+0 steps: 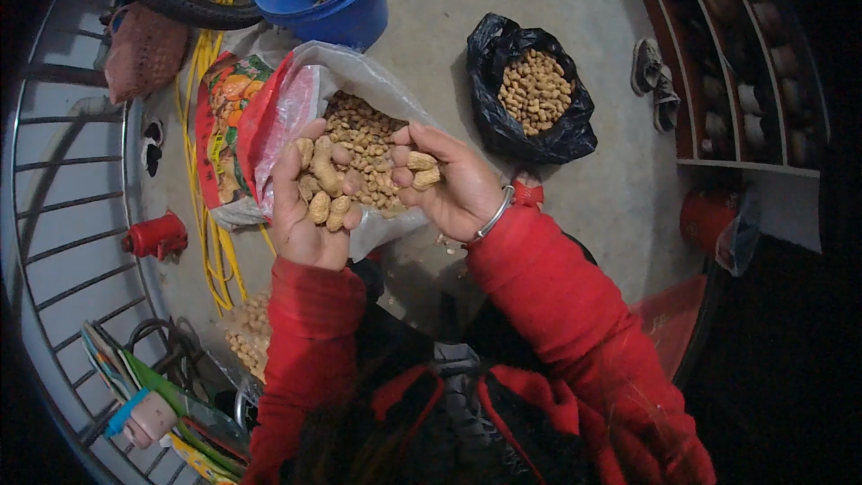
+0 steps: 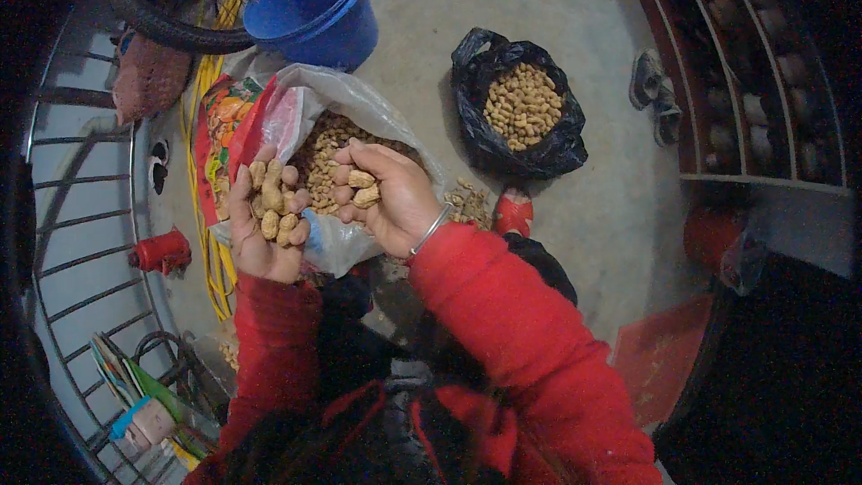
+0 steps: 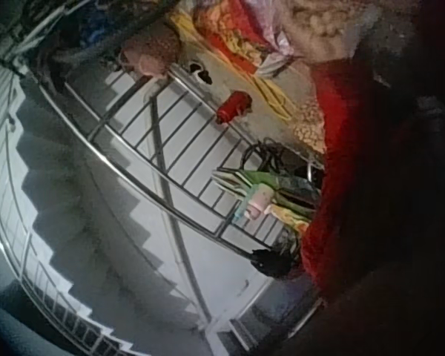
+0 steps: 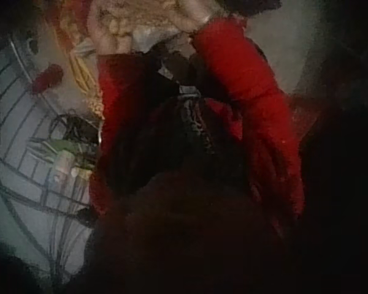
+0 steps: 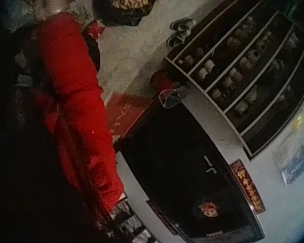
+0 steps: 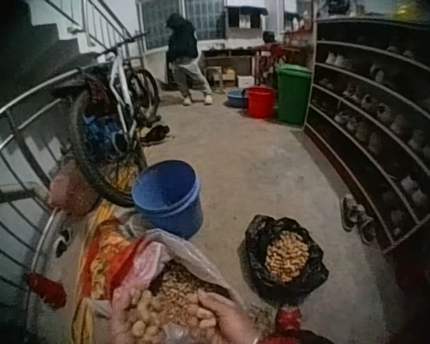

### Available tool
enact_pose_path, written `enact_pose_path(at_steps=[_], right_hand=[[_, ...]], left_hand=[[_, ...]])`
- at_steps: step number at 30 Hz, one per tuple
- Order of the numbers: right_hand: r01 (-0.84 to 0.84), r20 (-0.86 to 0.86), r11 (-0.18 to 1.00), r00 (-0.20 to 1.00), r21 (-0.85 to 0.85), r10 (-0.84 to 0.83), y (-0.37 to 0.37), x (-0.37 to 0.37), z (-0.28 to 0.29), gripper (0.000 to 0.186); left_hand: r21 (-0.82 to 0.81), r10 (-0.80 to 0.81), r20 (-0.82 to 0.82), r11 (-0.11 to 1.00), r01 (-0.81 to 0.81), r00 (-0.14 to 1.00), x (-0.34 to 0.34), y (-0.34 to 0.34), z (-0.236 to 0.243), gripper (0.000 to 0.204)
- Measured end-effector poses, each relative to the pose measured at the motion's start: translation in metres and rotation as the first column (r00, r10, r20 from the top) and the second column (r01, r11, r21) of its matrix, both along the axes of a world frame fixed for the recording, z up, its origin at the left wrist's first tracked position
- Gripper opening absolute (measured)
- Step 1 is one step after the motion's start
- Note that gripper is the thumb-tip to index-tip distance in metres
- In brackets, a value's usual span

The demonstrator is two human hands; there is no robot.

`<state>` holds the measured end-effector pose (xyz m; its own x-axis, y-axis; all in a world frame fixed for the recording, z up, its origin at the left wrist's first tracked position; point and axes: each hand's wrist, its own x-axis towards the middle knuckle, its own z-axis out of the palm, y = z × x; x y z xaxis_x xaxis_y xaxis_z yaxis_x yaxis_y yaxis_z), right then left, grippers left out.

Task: The person sits on the floor and shells peanuts by hand, transferring shelled nuts into a black plastic bag and discarding shells onto the floor. The person repeatedly picks peanuts from a large sack, cracks them open, and separates the kernels.

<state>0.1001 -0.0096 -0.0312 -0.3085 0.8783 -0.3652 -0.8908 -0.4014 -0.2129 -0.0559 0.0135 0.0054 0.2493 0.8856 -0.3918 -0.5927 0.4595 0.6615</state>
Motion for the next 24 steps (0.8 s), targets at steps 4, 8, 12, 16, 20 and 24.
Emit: enact_pose_path(at_steps=[4, 8, 12, 16, 20, 24], right_hand=[[0.002, 0.126, 1.0, 0.992, -0.004, -0.001, -0.001, 0.0, 0.01, 0.024], [0.026, 0.092, 1.0, 0.995, 0.007, -0.026, 0.0, 0.001, 0.021, 0.028], [0.028, 0.094, 0.995, 0.995, -0.094, -0.019, 0.001, 0.001, 0.026, 0.025], [-0.089, 0.239, 0.995, 0.966, -0.034, 0.095, -0.004, 0.003, 0.013, 0.026], [-0.142, 0.286, 0.99, 0.949, 0.004, 0.135, -0.003, -0.006, 0.018, 0.019], [-0.163, 0.412, 0.986, 0.9, 0.016, 0.142, -0.005, -0.008, 0.016, 0.016]], left_hand=[[-0.03, 0.005, 0.012, 1.0, -0.005, 1.0, 0.005, 0.0, 0.002, 0.041], [-0.036, 0.021, 0.058, 0.999, -0.019, 0.998, 0.006, 0.001, 0.001, 0.04], [-0.017, 0.013, 0.078, 1.0, -0.012, 0.997, 0.006, 0.002, -0.001, 0.039], [-0.019, -0.009, 0.091, 1.0, 0.011, 0.996, 0.009, 0.001, 0.001, 0.039], [0.038, -0.039, 0.008, 0.999, 0.039, 0.999, 0.016, -0.003, 0.001, 0.039], [0.103, -0.072, -0.1, 0.991, 0.083, 0.992, 0.022, -0.006, 0.002, 0.038]])
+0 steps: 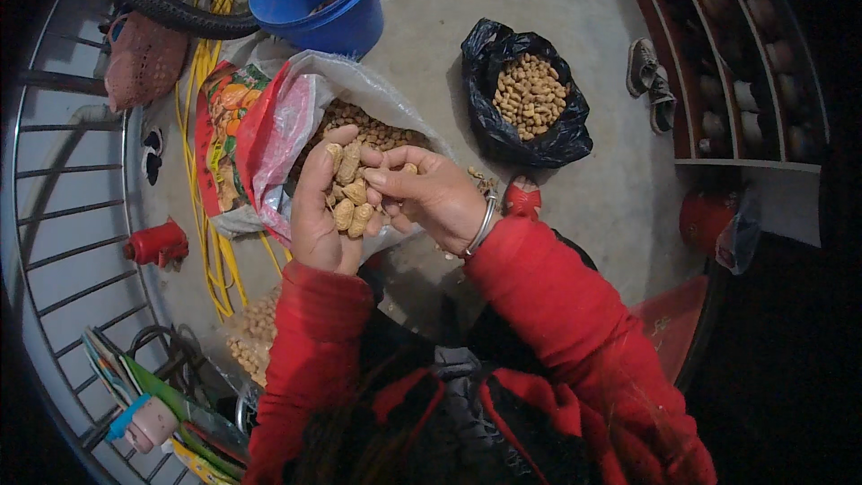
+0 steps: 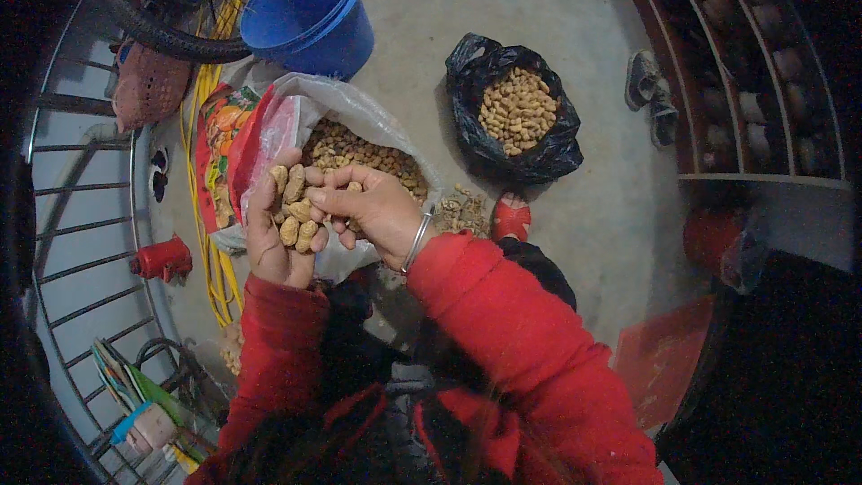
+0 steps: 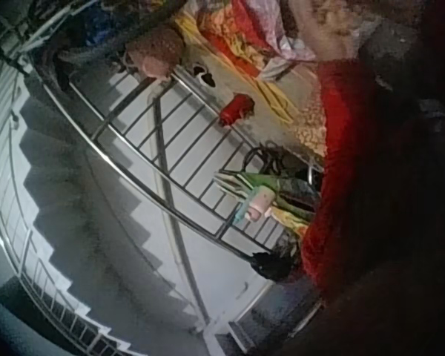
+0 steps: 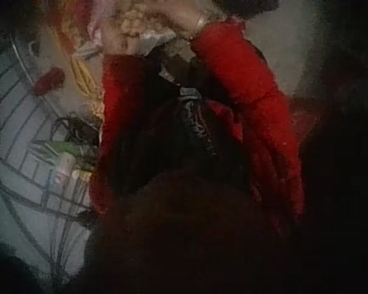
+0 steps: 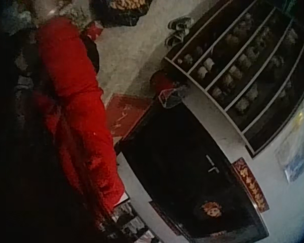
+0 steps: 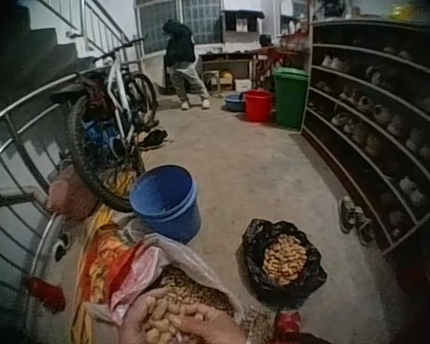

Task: The person sits on the floor and shells peanuts by hand, transferring shelled nuts into a black plastic bag and discarding shells onto the floor. The person repeatedly picks peanuts from a large sack, cracks them open, and separates the kernels.

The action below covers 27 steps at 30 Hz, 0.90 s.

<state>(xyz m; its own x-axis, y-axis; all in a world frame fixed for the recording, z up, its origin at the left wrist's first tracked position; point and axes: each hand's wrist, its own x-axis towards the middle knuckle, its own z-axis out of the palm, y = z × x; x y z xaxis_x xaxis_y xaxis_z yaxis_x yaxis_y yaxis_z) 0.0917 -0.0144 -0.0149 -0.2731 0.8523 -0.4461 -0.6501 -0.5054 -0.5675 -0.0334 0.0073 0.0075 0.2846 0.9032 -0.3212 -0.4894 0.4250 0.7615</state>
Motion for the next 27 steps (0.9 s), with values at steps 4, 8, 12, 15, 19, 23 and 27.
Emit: enact_pose_path(at_steps=[4, 8, 12, 15, 19, 23, 27], right_hand=[[0.139, -0.042, 0.99, 0.989, -0.032, -0.14, -0.002, 0.0, 0.003, 0.015], [0.195, 0.026, 0.98, 0.981, -0.046, -0.194, -0.003, 0.006, 0.007, 0.016], [0.216, 0.225, 0.975, 0.949, 0.048, -0.221, -0.005, 0.009, 0.007, 0.014], [0.214, 0.507, 0.963, 0.819, 0.166, -0.269, -0.006, 0.006, 0.006, 0.014], [0.154, 0.646, 0.889, 0.636, 0.431, -0.423, -0.008, 0.002, -0.001, 0.017], [0.054, 0.684, 0.864, 0.588, 0.5, -0.432, -0.008, 0.005, 0.003, 0.016], [0.012, 0.714, 0.865, 0.559, 0.502, -0.422, -0.009, 0.007, -0.001, 0.016]], left_hand=[[0.026, 0.121, 0.013, 0.992, -0.121, 0.993, 0.001, 0.0, 0.001, 0.028], [0.027, 0.06, -0.237, 0.998, -0.055, 0.97, -0.003, 0.002, -0.002, 0.024], [0.089, -0.043, -0.495, 0.991, 0.1, 0.868, -0.001, -0.002, -0.004, 0.018], [0.198, -0.021, -0.652, 0.96, 0.197, 0.758, 0.004, -0.004, -0.009, 0.014], [0.333, 0.031, -0.75, 0.881, 0.337, 0.661, 0.004, -0.003, -0.014, 0.014], [0.38, 0.057, -0.733, 0.86, 0.339, 0.678, 0.001, -0.003, -0.016, 0.013], [0.437, 0.101, -0.763, 0.809, 0.393, 0.639, 0.001, -0.001, -0.015, 0.012]])
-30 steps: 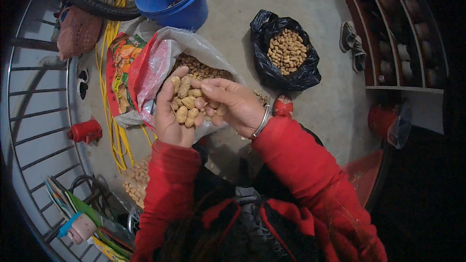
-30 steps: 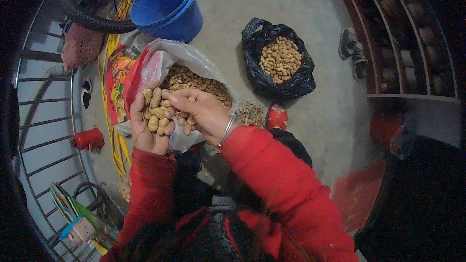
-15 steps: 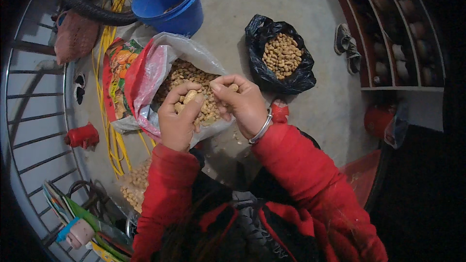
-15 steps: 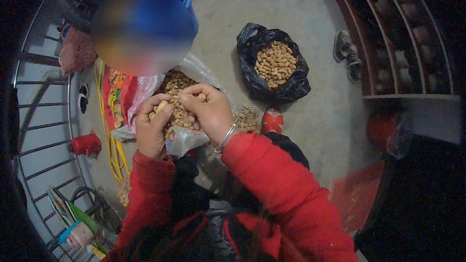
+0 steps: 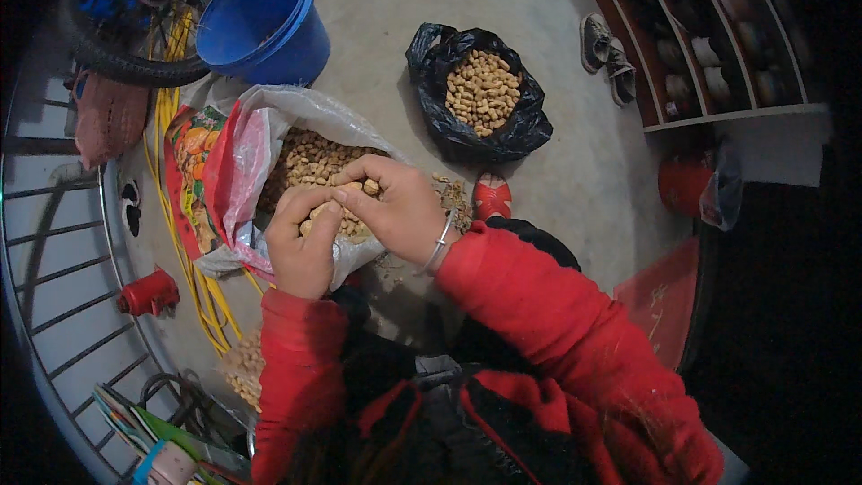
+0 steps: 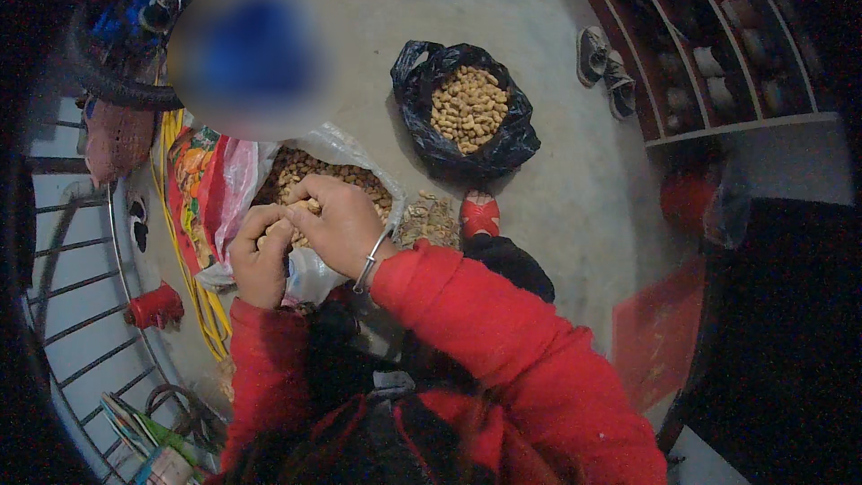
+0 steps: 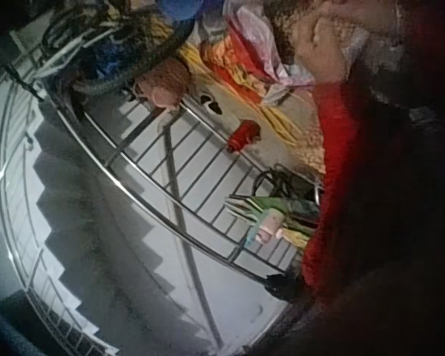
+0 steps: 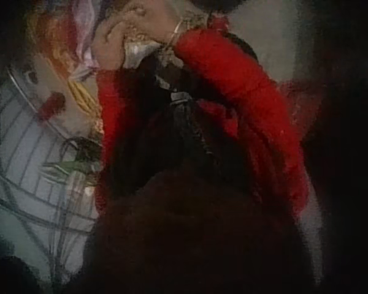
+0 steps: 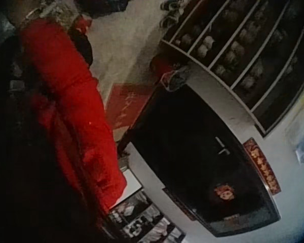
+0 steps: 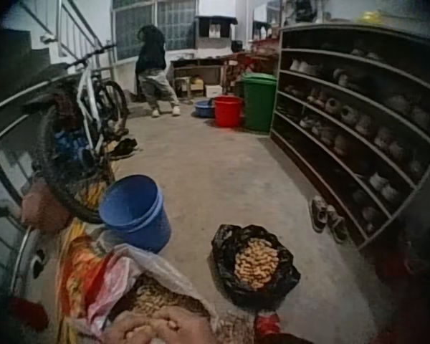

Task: The person sits on the floor and shells peanuts by hand, transferring shelled nuts into a black plastic bag and discarding shells onto the floor. The person repeatedly picks peanuts from a large sack, cracks them open, and separates the kernels.

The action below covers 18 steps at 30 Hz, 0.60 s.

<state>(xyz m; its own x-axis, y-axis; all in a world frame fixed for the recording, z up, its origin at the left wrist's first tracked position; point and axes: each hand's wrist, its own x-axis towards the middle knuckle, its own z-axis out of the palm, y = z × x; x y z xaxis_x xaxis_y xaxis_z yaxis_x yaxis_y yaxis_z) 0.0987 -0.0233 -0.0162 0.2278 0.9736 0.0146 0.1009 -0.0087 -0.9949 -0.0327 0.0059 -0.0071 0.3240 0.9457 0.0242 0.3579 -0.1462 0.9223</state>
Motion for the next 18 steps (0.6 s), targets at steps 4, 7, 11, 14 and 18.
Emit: enact_pose_path(at_steps=[4, 7, 11, 14, 18], right_hand=[[-0.038, -0.018, 0.998, 0.999, -0.048, 0.038, -0.001, 0.002, 0.004, 0.017], [-0.053, -0.049, 0.995, 0.998, -0.083, 0.049, -0.002, 0.003, 0.007, 0.016], [-0.075, -0.103, 0.994, 0.993, -0.081, 0.066, -0.004, 0.003, 0.007, 0.017], [-0.102, -0.184, 0.988, 0.98, -0.112, 0.081, -0.004, 0.005, 0.008, 0.015], [-0.248, -0.58, 0.927, 0.813, -0.282, 0.041, -0.005, 0.013, 0.017, 0.015]], left_hand=[[0.074, -0.013, -0.031, 0.997, 0.015, 0.999, 0.0, 0.0, -0.001, 0.01], [0.114, -0.009, -0.029, 0.993, 0.012, 1.0, 0.002, 0.0, 0.0, 0.01], [0.106, -0.009, -0.004, 0.994, 0.009, 1.0, 0.001, -0.001, 0.001, 0.01], [0.119, -0.015, -0.019, 0.993, 0.018, 1.0, 0.002, -0.002, 0.005, 0.009], [0.045, -0.013, -0.008, 0.999, 0.013, 1.0, -0.002, 0.0, -0.001, 0.009]])
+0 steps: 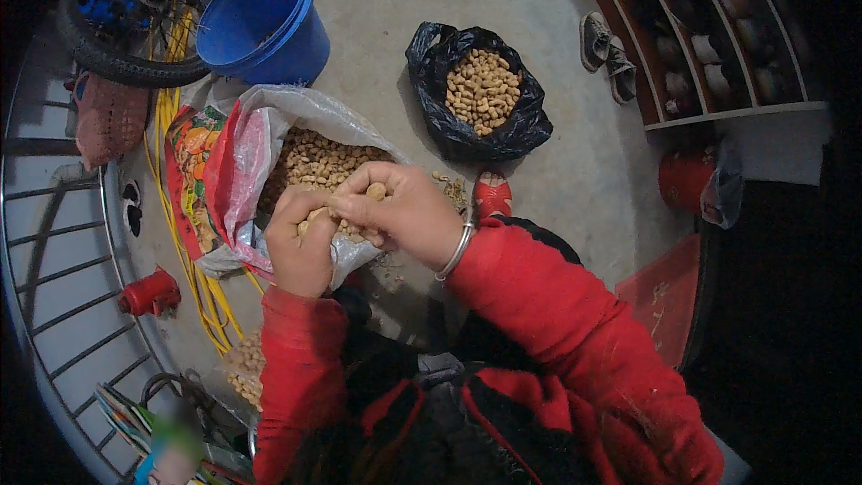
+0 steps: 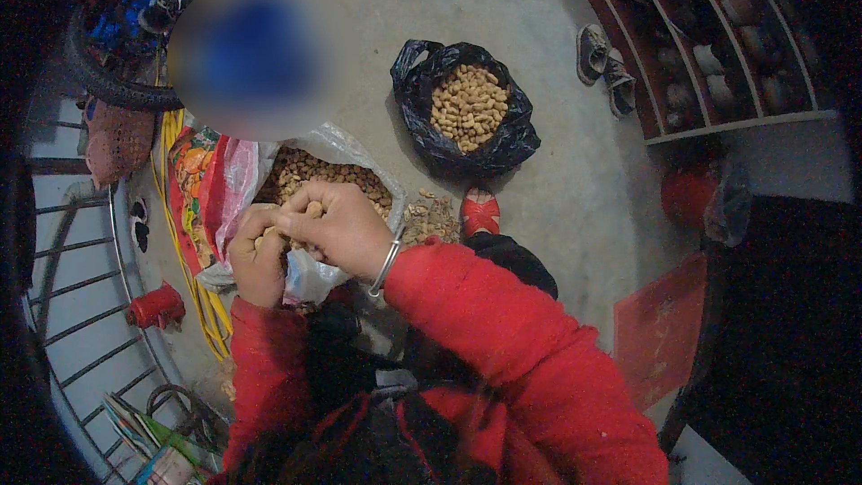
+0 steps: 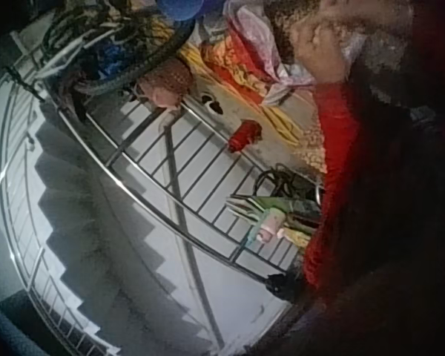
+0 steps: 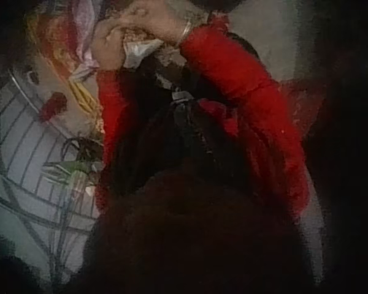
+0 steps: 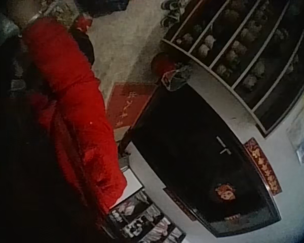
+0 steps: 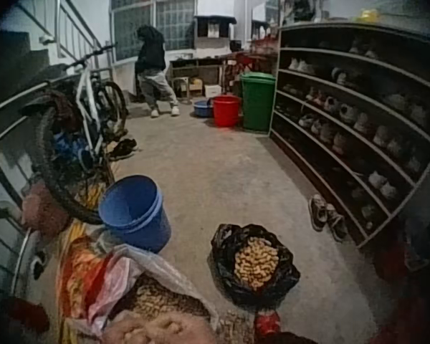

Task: The person sits on the floor and shells peanuts by hand, transferring shelled nuts into a black plastic bag and discarding shells onto the floor. The person repeatedly picks peanuts from a large sack, cracks them open, and separates the kernels.

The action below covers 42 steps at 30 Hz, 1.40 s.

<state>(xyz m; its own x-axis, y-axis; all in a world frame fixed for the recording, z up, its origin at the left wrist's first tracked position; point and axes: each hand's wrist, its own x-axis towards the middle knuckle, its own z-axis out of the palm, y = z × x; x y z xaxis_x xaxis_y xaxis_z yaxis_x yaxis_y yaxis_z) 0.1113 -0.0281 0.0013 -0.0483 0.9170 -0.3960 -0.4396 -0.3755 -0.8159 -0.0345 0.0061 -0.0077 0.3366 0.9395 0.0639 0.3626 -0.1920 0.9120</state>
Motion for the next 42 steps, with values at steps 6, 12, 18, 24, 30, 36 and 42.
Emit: enact_pose_path(at_steps=[6, 12, 18, 24, 30, 36, 42], right_hand=[[0.328, -0.391, 0.943, 0.862, -0.052, -0.322, 0.013, 0.05, -0.021, 0.021], [0.652, -0.439, 0.735, 0.614, -0.187, -0.656, 0.027, 0.129, -0.063, 0.037], [0.437, -0.297, 0.878, 0.827, -0.195, -0.478, 0.022, 0.067, -0.027, 0.026], [0.094, -0.691, 0.981, 0.698, -0.171, -0.187, -0.004, -0.021, -0.023, 0.023], [0.135, -0.805, 0.966, 0.534, -0.22, -0.258, 0.0, -0.032, -0.008, 0.025], [0.105, -0.811, 0.972, 0.536, -0.211, -0.234, -0.001, -0.029, -0.006, 0.032], [0.015, -0.787, 0.982, 0.595, -0.189, -0.16, -0.004, -0.028, -0.018, 0.033]], left_hand=[[-0.34, 0.107, 0.193, 0.94, -0.036, 0.975, -0.002, -0.002, 0.0, 0.009], [-0.471, 0.188, 0.256, 0.881, -0.048, 0.948, 0.006, -0.003, 0.009, 0.01], [-0.451, 0.219, 0.383, 0.892, -0.025, 0.898, 0.004, 0.0, 0.004, 0.019], [-0.217, 0.246, 0.523, 0.964, -0.151, 0.816, 0.028, -0.008, 0.0, 0.025], [-0.246, 0.247, 0.751, 0.965, -0.087, 0.613, 0.04, -0.014, 0.008, 0.023], [-0.362, 0.377, 0.791, 0.924, -0.128, 0.482, 0.038, -0.012, 0.013, 0.025], [-0.446, 0.413, 0.82, 0.895, -0.009, 0.397, 0.017, -0.006, 0.022, 0.024]])
